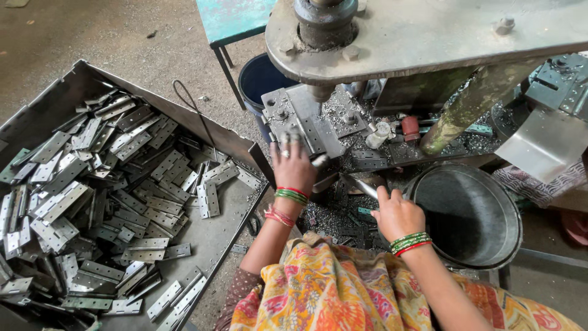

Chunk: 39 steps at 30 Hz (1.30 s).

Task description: The person repeatedly picks metal hinge pieces from a bin, places them under a drill press, and operates the machine to drill holes. After each cycle, the person removes the processed piece and returns it to the bin. The process is repeated continuously throughout the clip.

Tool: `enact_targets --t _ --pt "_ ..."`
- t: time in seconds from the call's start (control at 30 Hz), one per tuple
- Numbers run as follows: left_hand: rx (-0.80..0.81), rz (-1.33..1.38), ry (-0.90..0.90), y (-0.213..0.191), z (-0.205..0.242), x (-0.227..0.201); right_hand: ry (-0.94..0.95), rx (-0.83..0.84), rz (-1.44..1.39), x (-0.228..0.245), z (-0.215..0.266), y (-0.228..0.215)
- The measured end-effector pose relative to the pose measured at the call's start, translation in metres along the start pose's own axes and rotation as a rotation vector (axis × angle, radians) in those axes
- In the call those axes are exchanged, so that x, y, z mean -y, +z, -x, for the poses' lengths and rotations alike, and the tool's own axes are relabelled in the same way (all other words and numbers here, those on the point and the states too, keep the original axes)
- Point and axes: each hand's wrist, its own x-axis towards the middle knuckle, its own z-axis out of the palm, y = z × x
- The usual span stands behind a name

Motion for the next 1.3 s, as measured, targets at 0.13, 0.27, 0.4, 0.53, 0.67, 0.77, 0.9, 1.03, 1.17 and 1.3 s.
enact_targets --t 0.13,0.27,0.4,0.53,0.67,0.77,0.9,1.03,1.17,1.3 --pt "0.099 0.172 0.101 -0.005 -0.001 -0.028 -0.01 -0.011 0.008 0.002 -0.002 -0.004" --pt "0.06 0.099 0.084 0.002 -0.017 -0.036 -0.012 0.02 0.005 -0.006 -0.001 0.01" --pt "0.168 0.049 0.079 0.006 -0.025 -0.035 -0.006 0.123 0.0 -0.025 0.002 0.049" --pt "0.17 -0.007 0.102 0.005 -0.026 -0.036 0.057 0.382 -0.096 -0.036 0.003 0.091" --pt "0.174 0.044 0.072 0.005 -0.014 -0.036 0.024 0.48 -0.097 -0.036 0.007 0.091" --pt "0.079 0.059 0.075 0.007 -0.037 -0.033 0.015 0.464 -0.053 -0.033 -0.001 0.059" --pt "0.259 0.09 0.003 0.015 -0.036 -0.03 0.076 0.358 -0.023 -0.025 0.001 0.044" --pt "0.158 0.065 0.036 0.019 -0.048 -0.025 0.039 0.401 -0.061 -0.024 0.0 0.064" --pt "0.112 0.073 0.036 0.021 -0.043 -0.023 0.093 0.488 -0.059 -0.031 0.008 0.079" --pt "0.172 0.107 0.048 0.02 -0.053 -0.018 0.01 0.391 -0.056 -0.03 -0.006 0.057"
